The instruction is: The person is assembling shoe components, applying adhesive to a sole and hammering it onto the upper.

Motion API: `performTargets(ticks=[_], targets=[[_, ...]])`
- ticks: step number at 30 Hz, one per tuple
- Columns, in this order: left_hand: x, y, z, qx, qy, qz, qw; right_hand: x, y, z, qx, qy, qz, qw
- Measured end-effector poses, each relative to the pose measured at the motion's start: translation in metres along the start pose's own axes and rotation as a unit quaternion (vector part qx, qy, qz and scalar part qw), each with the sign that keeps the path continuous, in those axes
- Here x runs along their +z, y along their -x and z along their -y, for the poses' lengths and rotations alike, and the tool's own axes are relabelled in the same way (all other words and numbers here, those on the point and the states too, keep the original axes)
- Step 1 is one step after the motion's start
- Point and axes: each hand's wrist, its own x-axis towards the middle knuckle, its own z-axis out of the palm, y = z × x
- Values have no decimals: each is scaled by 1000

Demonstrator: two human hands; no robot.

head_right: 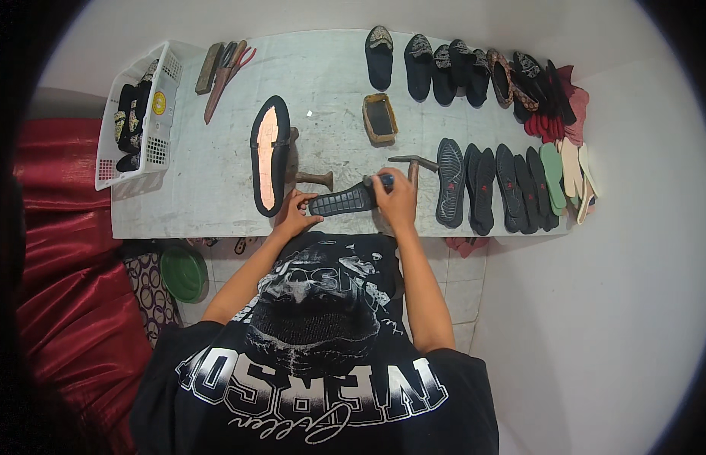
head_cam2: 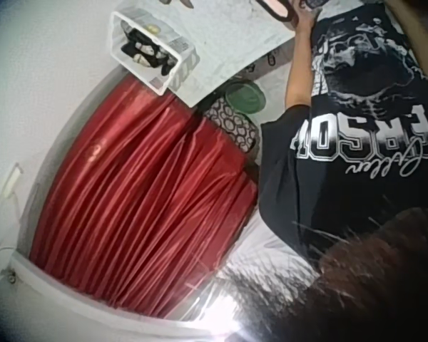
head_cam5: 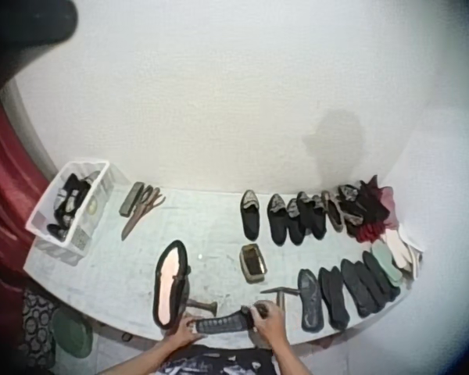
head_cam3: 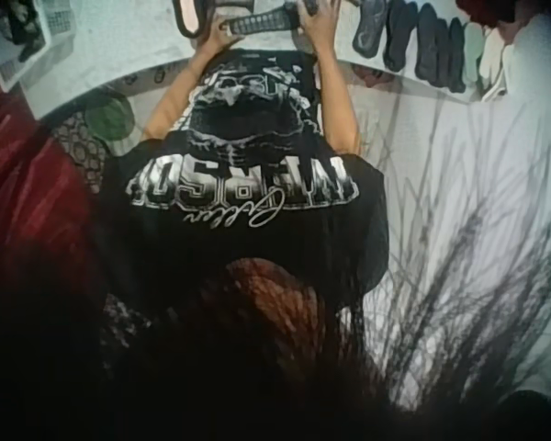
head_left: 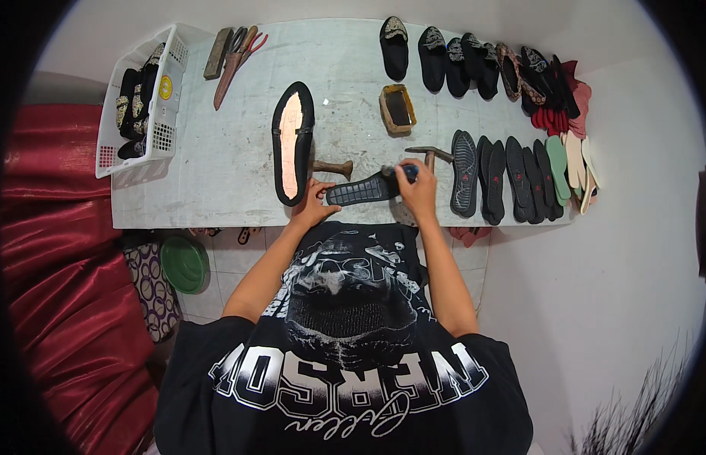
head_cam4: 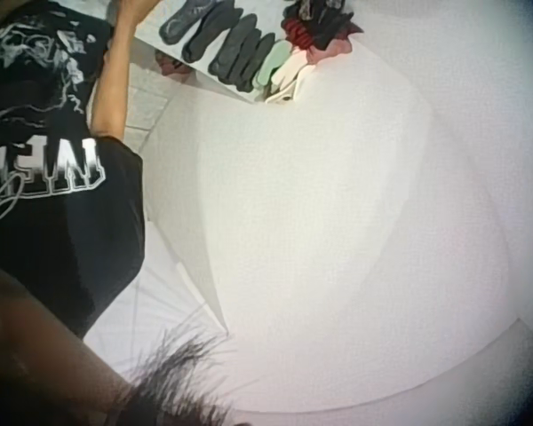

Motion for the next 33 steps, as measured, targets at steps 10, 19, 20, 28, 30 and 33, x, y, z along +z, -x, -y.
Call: performTargets(ticks=[10,19,20,28,30,33], targets=[[5,-5,9,33,-10,-25,999,0,43,19,-6,-31,97,995],[2,-2,3,-2,-17,5,1000,15,11,20,14,-38,32,999],[3,0,6,4,-8,3,1000,21,15,17,33,-42,26,998],[-5,-1,-9,-9,-15,12,1000,10,28,16,117,-20,64,991],[-5,-1,-11,-24,-6,21,999,5,30,9,115,9,62,991],[-4,0,-7,-2,-30,7,1000,8,26,-4,127,4,42,991]])
